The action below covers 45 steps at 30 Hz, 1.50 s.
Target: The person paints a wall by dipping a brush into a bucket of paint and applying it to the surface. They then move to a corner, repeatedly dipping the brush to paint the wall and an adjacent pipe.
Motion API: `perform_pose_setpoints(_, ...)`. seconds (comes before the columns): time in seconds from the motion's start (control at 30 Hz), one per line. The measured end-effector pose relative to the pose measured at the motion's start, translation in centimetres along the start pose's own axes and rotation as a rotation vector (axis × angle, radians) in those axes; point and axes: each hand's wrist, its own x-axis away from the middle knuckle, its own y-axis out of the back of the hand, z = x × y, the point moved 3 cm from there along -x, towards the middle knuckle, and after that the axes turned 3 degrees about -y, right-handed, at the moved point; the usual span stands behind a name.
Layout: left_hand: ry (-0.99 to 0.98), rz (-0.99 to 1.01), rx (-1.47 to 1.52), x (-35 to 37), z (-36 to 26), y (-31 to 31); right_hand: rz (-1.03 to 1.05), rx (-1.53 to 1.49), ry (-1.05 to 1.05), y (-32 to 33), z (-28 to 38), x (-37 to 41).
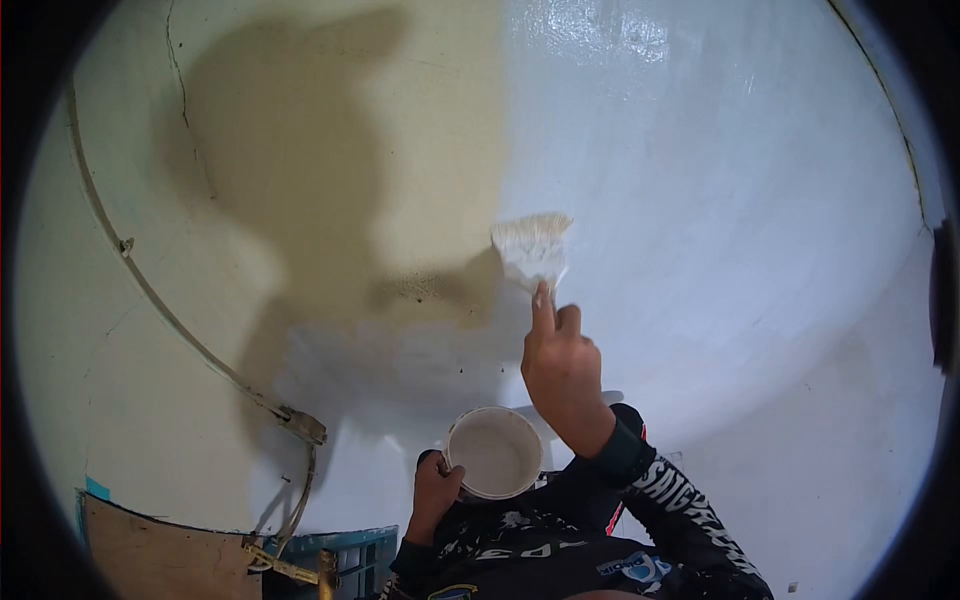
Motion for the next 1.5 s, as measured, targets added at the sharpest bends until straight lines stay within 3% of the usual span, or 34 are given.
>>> perform_pose_setpoints(0.07, -0.135, -0.028, -0.165, -0.9, 2.8, -0.1, 0.202, -0.142, -0.121, -0.7, -0.2, 1.6)
perform_pose_setpoints(0.2, -0.099, -0.021, -0.13, 0.0, 0.5, -0.2, 0.25, -0.368, -0.188, 0.3, -2.4, 3.0)
perform_pose_setpoints(0.27, -0.065, -0.005, -0.074, 0.4, -1.1, -0.2, 0.219, -0.432, -0.075, 3.4, -3.1, 1.5)
perform_pose_setpoints(0.4, -0.096, -0.005, -0.147, -0.4, 0.4, -0.5, -0.09, -0.301, 0.008, 11.0, -2.8, -4.9)
perform_pose_setpoints(0.5, -0.14, -0.002, -0.183, -0.5, -0.5, -0.6, -0.23, -0.237, 0.056, 12.0, -2.6, -9.3)
perform_pose_setpoints(0.57, -0.057, 0.009, -0.083, 0.2, -2.4, -0.7, -0.312, -0.171, 0.036, 10.8, -2.5, -10.6)
perform_pose_setpoints(0.77, -0.076, 0.026, -0.037, -0.4, -0.8, -0.7, -0.071, 0.044, -0.04, 0.9, -1.3, -3.0)
perform_pose_setpoints(0.83, -0.073, 0.019, -0.079, -0.7, -0.5, -0.6, -0.077, 0.036, 0.011, -0.8, -1.0, 0.5)
perform_pose_setpoints(0.9, -0.073, 0.01, -0.093, -0.7, -0.3, -0.4, 0.209, -0.137, -0.11, -2.6, -0.6, 3.4)
perform_pose_setpoints(1.0, -0.071, 0.019, -0.09, -1.4, 2.8, -0.6, 0.398, -0.276, -0.244, -6.5, -0.3, 7.5)
perform_pose_setpoints(1.1, -0.009, 0.05, -0.118, -0.8, 0.0, -0.4, 0.471, -0.342, -0.279, -8.0, -0.3, 9.6)
perform_pose_setpoints(1.3, -0.027, 0.02, -0.048, -0.9, 3.0, -0.7, 0.64, -0.39, -0.31, -9.6, -2.1, 10.7)
perform_pose_setpoints(1.5, -0.157, 0.003, -0.165, -0.7, 1.0, -0.5, 0.376, -0.446, -0.209, -3.8, -3.2, 0.9)
